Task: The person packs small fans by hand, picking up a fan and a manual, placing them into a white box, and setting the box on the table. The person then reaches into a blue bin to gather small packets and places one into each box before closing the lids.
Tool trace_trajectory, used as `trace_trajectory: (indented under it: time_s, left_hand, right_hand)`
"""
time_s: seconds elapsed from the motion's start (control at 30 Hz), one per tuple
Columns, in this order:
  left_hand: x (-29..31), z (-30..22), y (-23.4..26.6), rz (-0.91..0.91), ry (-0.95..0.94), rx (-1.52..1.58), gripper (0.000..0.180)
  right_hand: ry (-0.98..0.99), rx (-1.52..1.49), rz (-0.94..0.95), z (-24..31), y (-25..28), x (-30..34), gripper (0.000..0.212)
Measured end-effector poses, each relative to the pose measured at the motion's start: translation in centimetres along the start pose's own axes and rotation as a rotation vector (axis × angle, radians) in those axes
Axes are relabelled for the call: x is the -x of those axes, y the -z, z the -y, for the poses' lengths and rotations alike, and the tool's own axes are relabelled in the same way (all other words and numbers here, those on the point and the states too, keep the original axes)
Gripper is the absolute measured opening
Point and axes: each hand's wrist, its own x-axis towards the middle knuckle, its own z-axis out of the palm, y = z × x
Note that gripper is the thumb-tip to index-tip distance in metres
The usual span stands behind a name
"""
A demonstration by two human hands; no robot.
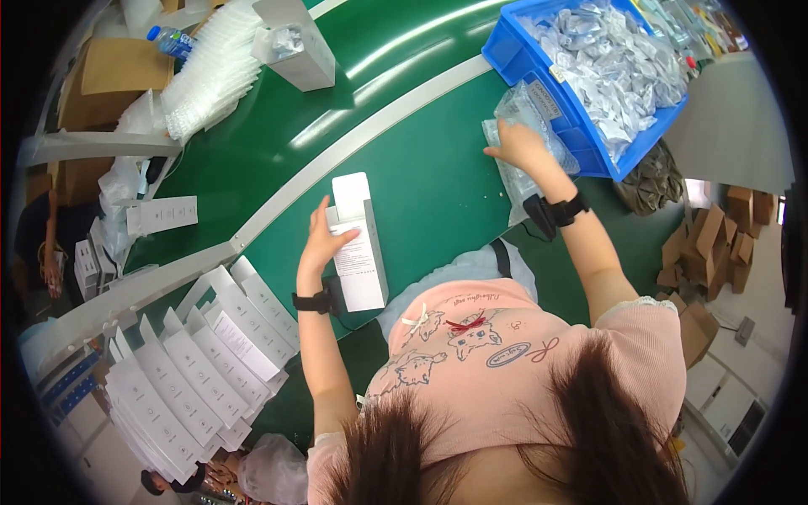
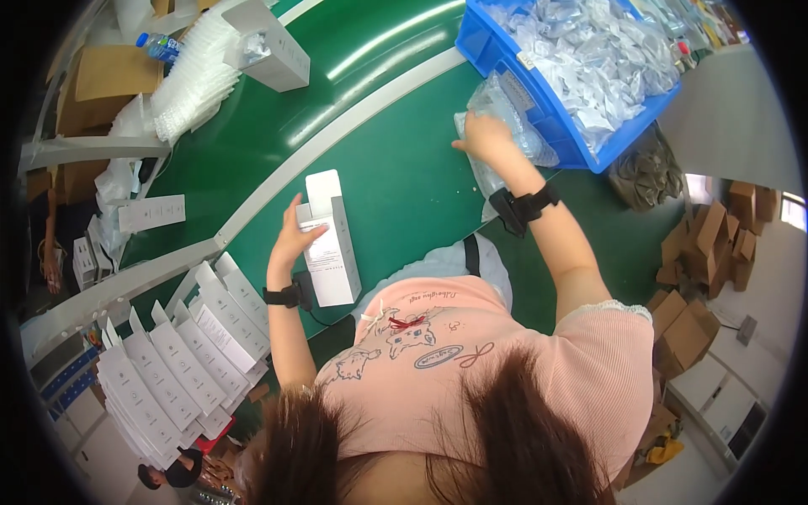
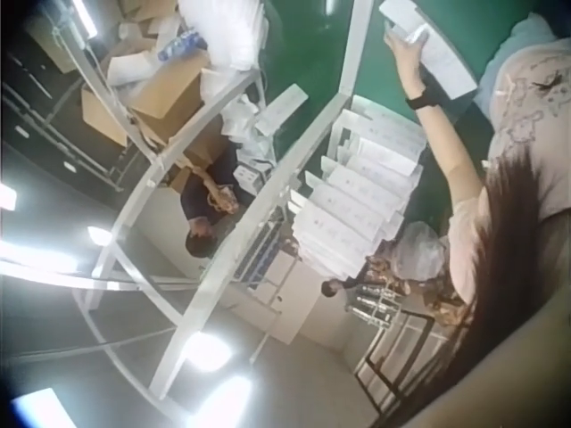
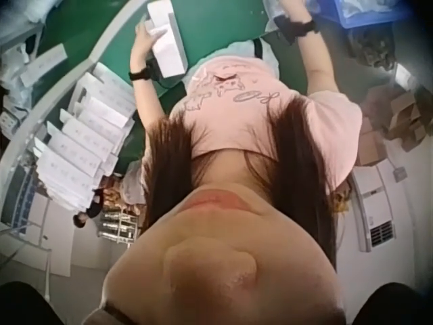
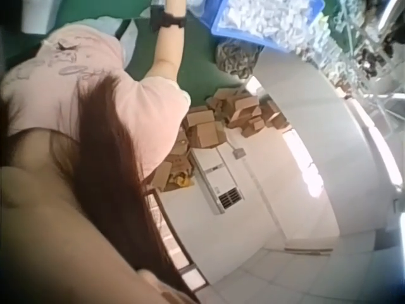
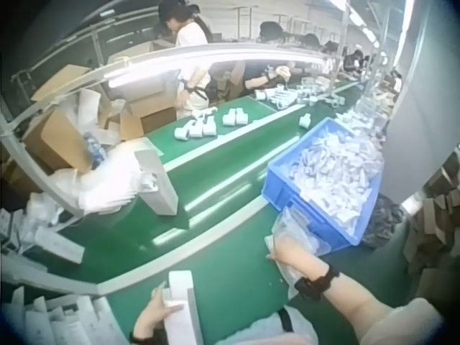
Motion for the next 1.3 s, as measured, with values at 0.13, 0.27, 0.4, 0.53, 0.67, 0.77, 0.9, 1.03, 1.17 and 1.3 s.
trace_trajectory:
  time_s: [0.13, 0.27, 0.4, 0.53, 0.67, 0.77, 0.9, 1.03, 1.17, 1.3]
  left_hand:
    - [0.1, -2.3, 0.5, 0.260, 0.241, 0.646, 0.065]
    - [1.1, -6.8, -1.0, 0.039, -0.120, 0.816, 0.057]
    - [1.1, -11.6, -2.8, -0.201, -0.464, 0.311, 0.058]
    - [0.7, -11.8, -5.2, -0.354, -0.539, -0.006, 0.058]
    - [0.5, -11.1, -8.0, -0.457, -0.521, 0.267, 0.064]
    - [0.6, -11.9, -9.5, -0.520, -0.438, 0.253, 0.068]
    - [0.8, -12.6, -11.1, -0.630, -0.346, 0.319, 0.070]
    - [1.2, -13.1, -13.2, -0.723, -0.514, 0.452, 0.067]
    - [1.0, -12.1, -14.2, -0.633, -0.703, 0.288, 0.069]
    - [0.7, -11.5, -13.7, -0.569, -0.531, 0.235, 0.073]
  right_hand:
    - [-0.105, 0.086, -0.408, -0.2, -5.0, 0.0, 0.052]
    - [0.117, 0.012, -0.460, -0.1, -6.3, 0.0, 0.056]
    - [0.241, -0.043, -0.412, 1.3, -6.4, 0.4, 0.055]
    - [0.279, -1.260, -0.410, 0.8, 1.0, 0.9, 0.043]
    - [0.551, -2.224, -0.484, 4.2, 8.2, 3.7, 0.038]
    - [0.419, -2.267, -0.679, 9.6, 8.7, 4.0, 0.038]
    - [0.363, -1.667, -1.022, 12.4, 6.8, 5.4, 0.034]
    - [0.601, -1.012, -1.232, 11.1, 5.0, 5.5, 0.034]
    - [0.709, -0.438, -0.980, 9.3, 5.0, 6.0, 0.040]
    - [0.787, -0.428, -0.832, 7.7, 5.2, 7.4, 0.050]
